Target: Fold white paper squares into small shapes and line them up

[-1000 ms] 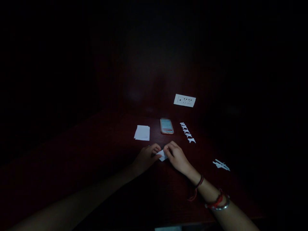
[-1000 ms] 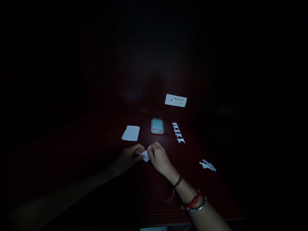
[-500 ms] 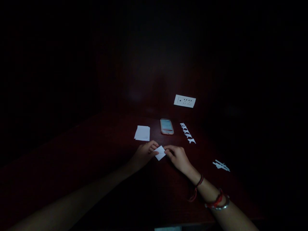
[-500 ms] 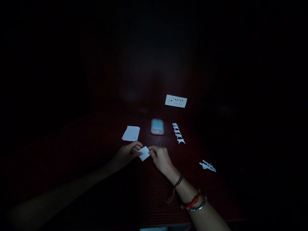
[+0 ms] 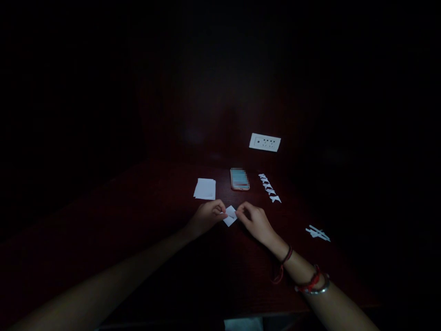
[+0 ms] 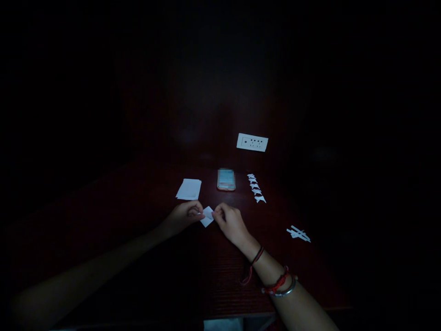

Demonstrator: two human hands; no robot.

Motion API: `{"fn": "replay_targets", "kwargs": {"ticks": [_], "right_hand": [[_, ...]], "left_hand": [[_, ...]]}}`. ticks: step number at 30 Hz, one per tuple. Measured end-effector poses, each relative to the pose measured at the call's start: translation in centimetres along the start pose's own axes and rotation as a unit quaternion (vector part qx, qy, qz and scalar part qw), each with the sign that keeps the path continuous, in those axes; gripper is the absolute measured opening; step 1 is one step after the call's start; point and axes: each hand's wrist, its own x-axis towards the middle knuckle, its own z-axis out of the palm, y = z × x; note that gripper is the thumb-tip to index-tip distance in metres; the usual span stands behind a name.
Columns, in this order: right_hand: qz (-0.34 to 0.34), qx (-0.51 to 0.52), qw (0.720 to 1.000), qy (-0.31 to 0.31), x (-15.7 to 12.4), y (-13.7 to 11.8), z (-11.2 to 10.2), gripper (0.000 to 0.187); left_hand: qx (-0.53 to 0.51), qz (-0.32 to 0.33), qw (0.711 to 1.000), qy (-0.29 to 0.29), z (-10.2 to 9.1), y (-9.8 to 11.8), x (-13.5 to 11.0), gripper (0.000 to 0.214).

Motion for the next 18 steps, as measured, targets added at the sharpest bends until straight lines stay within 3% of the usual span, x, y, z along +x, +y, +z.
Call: {"fn": "replay_targets", "kwargs": {"ticks": [8,18], "right_hand": [[-0.012,-0.02,1.0,-0.009,0.1,0.2,0.1,0.011],[0.105,0.127,0.986,0.028,0.2,1.0,0.9,0.01]], "left_hand": [[0.008,0.009,1.0,0.024,0.2,0.4,0.1,0.006],[0.011,0.04,0.999,0.026,0.3,0.3,0.2,0.004]]}}
